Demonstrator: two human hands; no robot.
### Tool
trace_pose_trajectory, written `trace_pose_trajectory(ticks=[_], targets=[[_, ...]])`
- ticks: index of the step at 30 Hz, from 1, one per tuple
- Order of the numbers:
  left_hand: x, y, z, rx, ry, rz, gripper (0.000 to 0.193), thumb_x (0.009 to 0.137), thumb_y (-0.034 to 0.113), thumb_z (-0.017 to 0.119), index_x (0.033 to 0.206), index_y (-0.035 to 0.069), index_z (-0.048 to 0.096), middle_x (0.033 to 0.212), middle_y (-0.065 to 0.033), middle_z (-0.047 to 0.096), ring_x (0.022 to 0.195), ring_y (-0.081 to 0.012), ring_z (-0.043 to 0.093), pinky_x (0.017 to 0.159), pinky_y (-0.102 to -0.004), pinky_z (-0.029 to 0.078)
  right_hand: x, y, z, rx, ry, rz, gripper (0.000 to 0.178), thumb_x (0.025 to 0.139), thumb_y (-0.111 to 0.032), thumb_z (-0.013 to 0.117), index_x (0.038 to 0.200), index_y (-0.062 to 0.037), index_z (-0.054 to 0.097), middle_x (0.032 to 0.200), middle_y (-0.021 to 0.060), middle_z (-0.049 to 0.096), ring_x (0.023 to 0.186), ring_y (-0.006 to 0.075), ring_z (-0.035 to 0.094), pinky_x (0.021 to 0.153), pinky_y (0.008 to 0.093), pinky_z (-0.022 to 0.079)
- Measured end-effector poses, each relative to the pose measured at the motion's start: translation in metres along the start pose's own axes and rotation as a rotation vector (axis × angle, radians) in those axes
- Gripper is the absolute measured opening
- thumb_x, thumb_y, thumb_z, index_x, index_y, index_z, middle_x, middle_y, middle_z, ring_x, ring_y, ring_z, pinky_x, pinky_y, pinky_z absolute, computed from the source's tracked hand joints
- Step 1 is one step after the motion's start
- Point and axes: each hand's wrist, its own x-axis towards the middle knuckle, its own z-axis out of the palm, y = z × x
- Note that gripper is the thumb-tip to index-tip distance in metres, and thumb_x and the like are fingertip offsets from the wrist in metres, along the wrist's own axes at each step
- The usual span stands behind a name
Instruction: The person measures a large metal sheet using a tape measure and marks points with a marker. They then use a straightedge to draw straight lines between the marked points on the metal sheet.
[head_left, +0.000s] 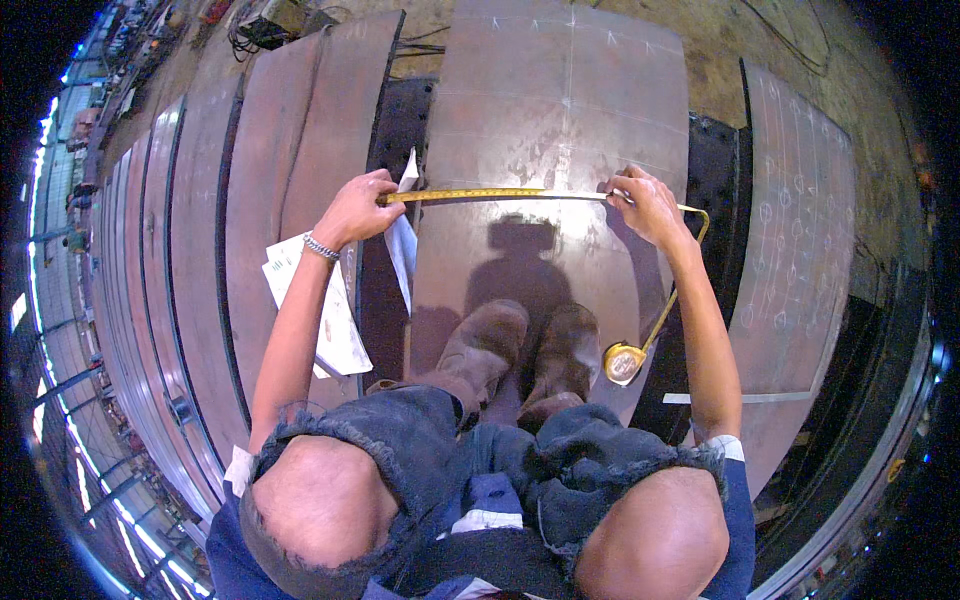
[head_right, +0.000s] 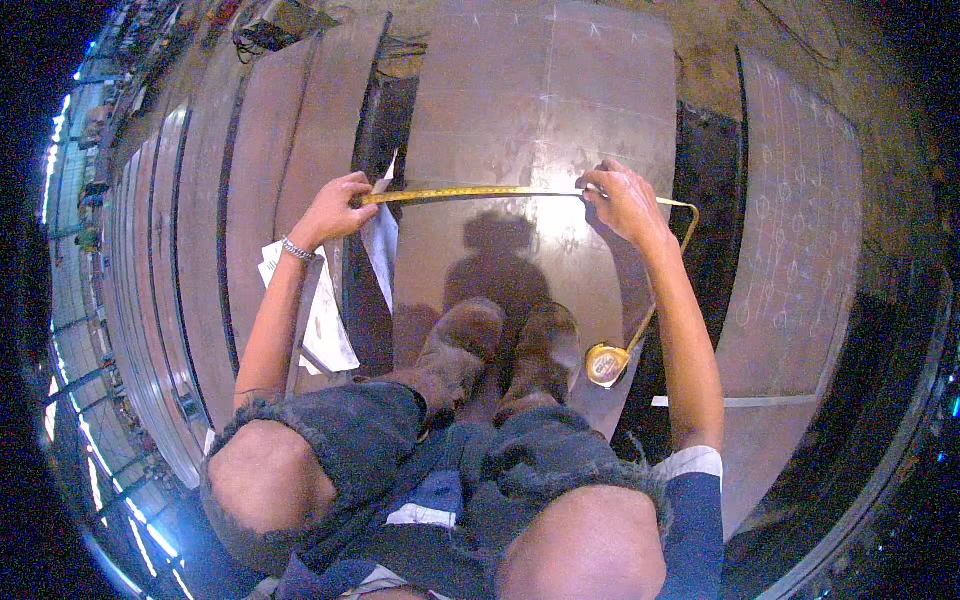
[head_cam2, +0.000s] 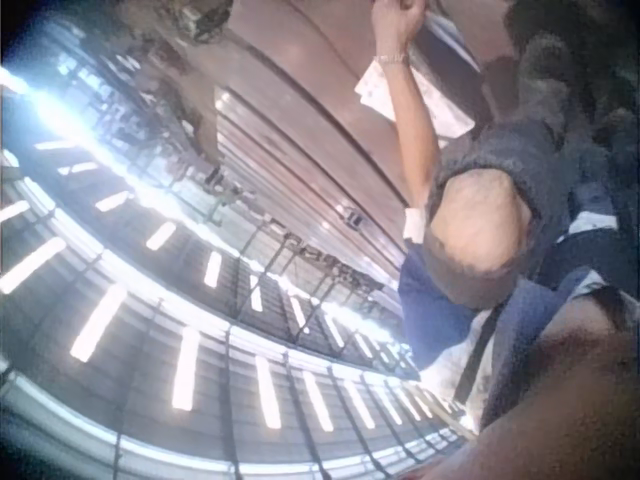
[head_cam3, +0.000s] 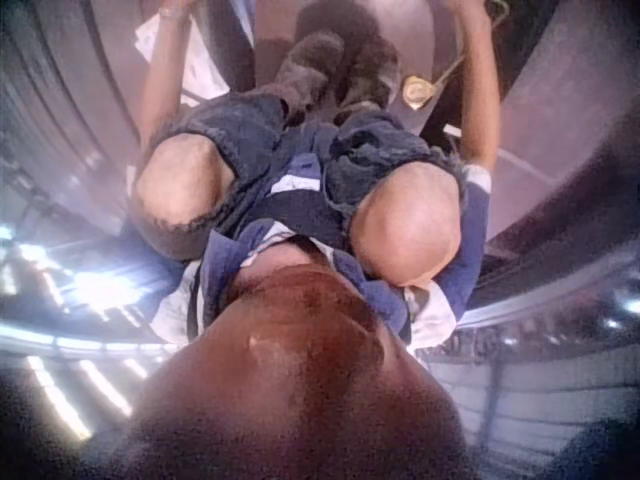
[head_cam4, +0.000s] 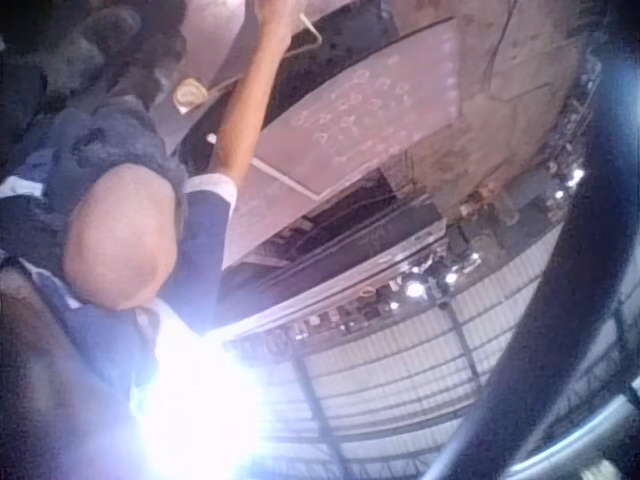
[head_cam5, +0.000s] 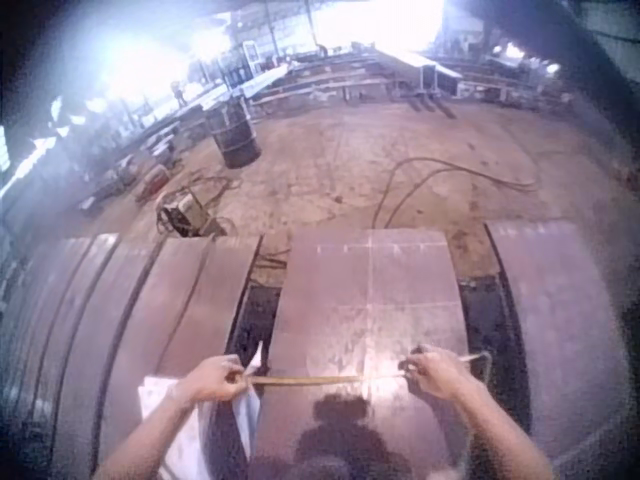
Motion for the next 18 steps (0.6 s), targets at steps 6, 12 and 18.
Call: trace_pose_trajectory(ticks=[6, 12, 18], targets=[[-0.035, -0.016, -0.034, -0.141, 0.251, -0.210, 0.034, 0.079, 0.023, 0.070, 0.097, -0.005, 0.074, 0.099, -0.0150, 0.071, 0.090, -0.0293, 0.072, 0.084, -0.0384, 0.055, 0.002, 0.025, -0.008, 0.218, 0.135, 0.118, 0.020, 0.090, -0.020, 0.072, 0.106, -0.0086, 0.074, 0.098, 0.0184, 0.071, 0.099, 0.0381, 0.069, 0.086, 0.0439, 0.052], [-0.089, -0.074, -0.078, -0.867, 0.522, -0.479, 0.025, 0.091, 0.022, 0.064, 0.099, -0.001, 0.070, 0.091, -0.0014, 0.069, 0.073, -0.0105, 0.060, 0.067, -0.0272, 0.048, 0.009, 0.044, -0.006, 0.157, 0.260, 0.135, 0.028, 0.089, -0.028, 0.076, 0.106, -0.0061, 0.074, 0.100, 0.0192, 0.073, 0.092, 0.0356, 0.070, 0.081, 0.0412, 0.053], [-0.108, -0.172, -0.119, -0.661, 0.642, -0.580, 0.032, 0.089, 0.026, 0.070, 0.107, 0.000, 0.067, 0.087, -0.0011, 0.067, 0.079, -0.0121, 0.063, 0.068, -0.0281, 0.050, 0.009, 0.034, 0.002, 0.171, 0.168, 0.159, 0.024, 0.089, -0.025, 0.075, 0.104, -0.0057, 0.074, 0.092, 0.0175, 0.073, 0.084, 0.0347, 0.069, 0.077, 0.0416, 0.052]])
